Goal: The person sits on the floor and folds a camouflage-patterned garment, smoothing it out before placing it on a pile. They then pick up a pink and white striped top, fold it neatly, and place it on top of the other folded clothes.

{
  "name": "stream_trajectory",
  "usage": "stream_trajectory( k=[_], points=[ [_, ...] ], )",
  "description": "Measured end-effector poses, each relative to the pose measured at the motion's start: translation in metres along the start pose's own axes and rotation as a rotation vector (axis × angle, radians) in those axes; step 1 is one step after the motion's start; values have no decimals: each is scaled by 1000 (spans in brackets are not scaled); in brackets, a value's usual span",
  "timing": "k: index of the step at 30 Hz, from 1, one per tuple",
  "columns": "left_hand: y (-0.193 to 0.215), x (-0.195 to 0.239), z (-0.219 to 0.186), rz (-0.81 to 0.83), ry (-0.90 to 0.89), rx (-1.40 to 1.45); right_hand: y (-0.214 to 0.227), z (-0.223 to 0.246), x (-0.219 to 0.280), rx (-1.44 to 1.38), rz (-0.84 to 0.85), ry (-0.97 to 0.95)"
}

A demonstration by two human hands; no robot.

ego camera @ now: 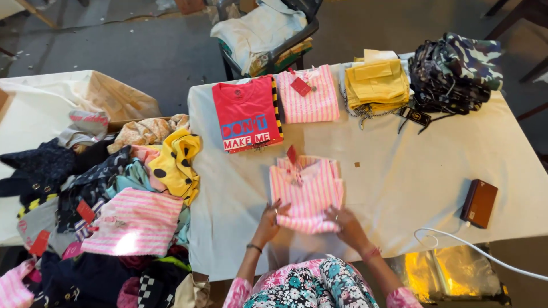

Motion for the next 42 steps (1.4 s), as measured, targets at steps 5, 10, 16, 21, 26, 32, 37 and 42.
stream_trajectory(
  k=[5, 10, 16, 21, 26, 32, 37, 42],
  points=[
    [3, 23, -44, -21, -55, -5, -9, 34, 33, 170, 92, -9],
    [18, 25, 44, -426, 244, 513, -13, -15, 15, -237, -1, -156],
    [38, -30, 79, -554, 499, 218, 6, -44, -55, -330, -341, -623],
    [17, -78, 86, -413, 279, 92, -11, -79, -70, -323, -434, -689],
    [2, -89, 129, -513, 273, 475, -7, -103, -63, -569, -522, -654],
    [13, -100, 115, -478, 354, 163, -1, -105, -69, -427, -485, -734],
    [20, -113, 106, -493, 286, 161, 0, -108, -71, -408, -576, -750],
    [28, -97, 87, -583, 175, -301, 12, -90, -46, 296, -846, -557]
  ],
)
Point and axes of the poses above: each hand's wrist, its own x-axis away from the middle knuckle, its own y-axis out of the back of the hand, z = x × y, the point moved 9 cm from there along -x, towards the middle knuckle, and after that the axes turned 11 degrees about -y, right-handed, at the moved point
